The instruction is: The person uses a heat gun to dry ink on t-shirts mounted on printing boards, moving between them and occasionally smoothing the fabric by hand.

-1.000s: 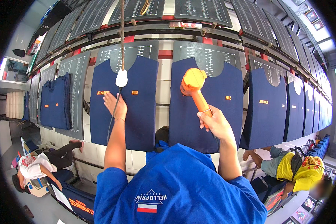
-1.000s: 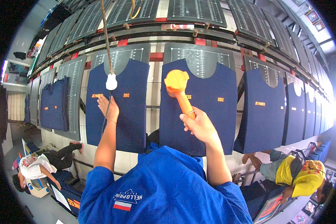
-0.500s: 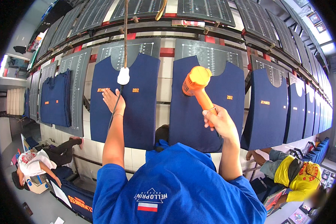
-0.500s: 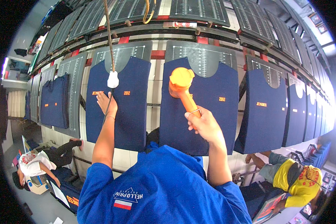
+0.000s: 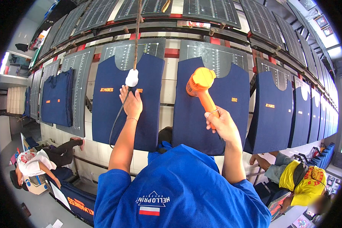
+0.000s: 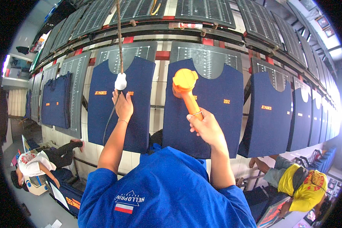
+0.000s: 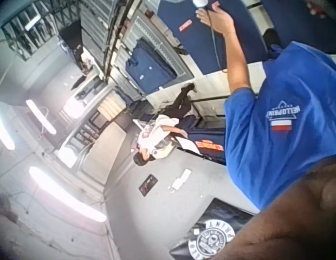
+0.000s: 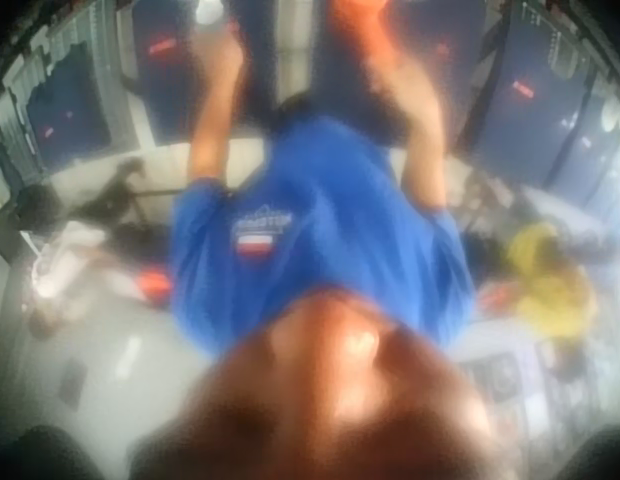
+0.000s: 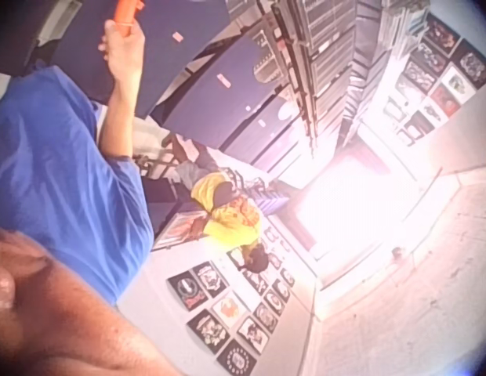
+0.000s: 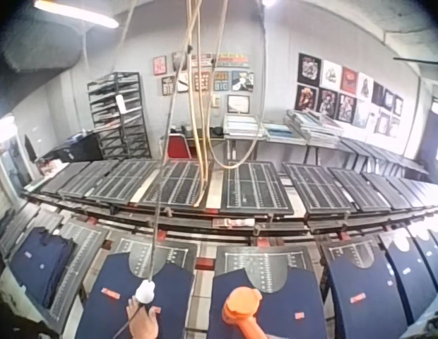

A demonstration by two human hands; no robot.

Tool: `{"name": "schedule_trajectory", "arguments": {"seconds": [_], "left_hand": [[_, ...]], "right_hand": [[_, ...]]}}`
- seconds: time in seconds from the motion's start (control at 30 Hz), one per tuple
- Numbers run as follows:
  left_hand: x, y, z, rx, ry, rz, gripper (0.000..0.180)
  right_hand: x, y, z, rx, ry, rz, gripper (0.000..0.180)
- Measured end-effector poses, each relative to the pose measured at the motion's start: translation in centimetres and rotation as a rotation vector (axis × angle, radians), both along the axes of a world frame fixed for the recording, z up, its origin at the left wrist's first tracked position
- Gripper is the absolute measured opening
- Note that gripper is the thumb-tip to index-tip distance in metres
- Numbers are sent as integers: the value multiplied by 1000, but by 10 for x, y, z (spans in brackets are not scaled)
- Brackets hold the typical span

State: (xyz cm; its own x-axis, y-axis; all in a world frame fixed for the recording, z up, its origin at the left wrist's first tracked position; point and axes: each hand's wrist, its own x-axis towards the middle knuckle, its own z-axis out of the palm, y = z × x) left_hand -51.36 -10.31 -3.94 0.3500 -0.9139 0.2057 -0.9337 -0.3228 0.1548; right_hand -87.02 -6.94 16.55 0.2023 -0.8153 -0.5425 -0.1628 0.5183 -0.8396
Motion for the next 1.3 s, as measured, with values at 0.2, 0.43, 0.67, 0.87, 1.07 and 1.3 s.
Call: {"name": "schedule_trajectory", "arguments": {"seconds": [0.2, 0.43, 0.67, 0.87, 1.07, 1.3], "left_hand": [[-29, 7, 12, 56, 107, -105, 57], [-48, 17, 7, 24, 3, -176, 60], [-60, 26, 12, 22, 59, -242, 61], [-50, 25, 8, 31, 52, -234, 61], [2, 3, 7, -5, 26, -2, 57], [99, -7, -12, 33, -17, 381, 63]], "right_hand": [[-5, -2, 2, 12, 38, 16, 30], [-4, 2, 4, -7, 68, 7, 29], [-9, 4, 1, -20, 79, -27, 28], [-9, 4, 5, -15, 91, -35, 27], [-17, 5, 5, -2, 85, -49, 27], [-21, 4, 3, -9, 86, -45, 27]]}}
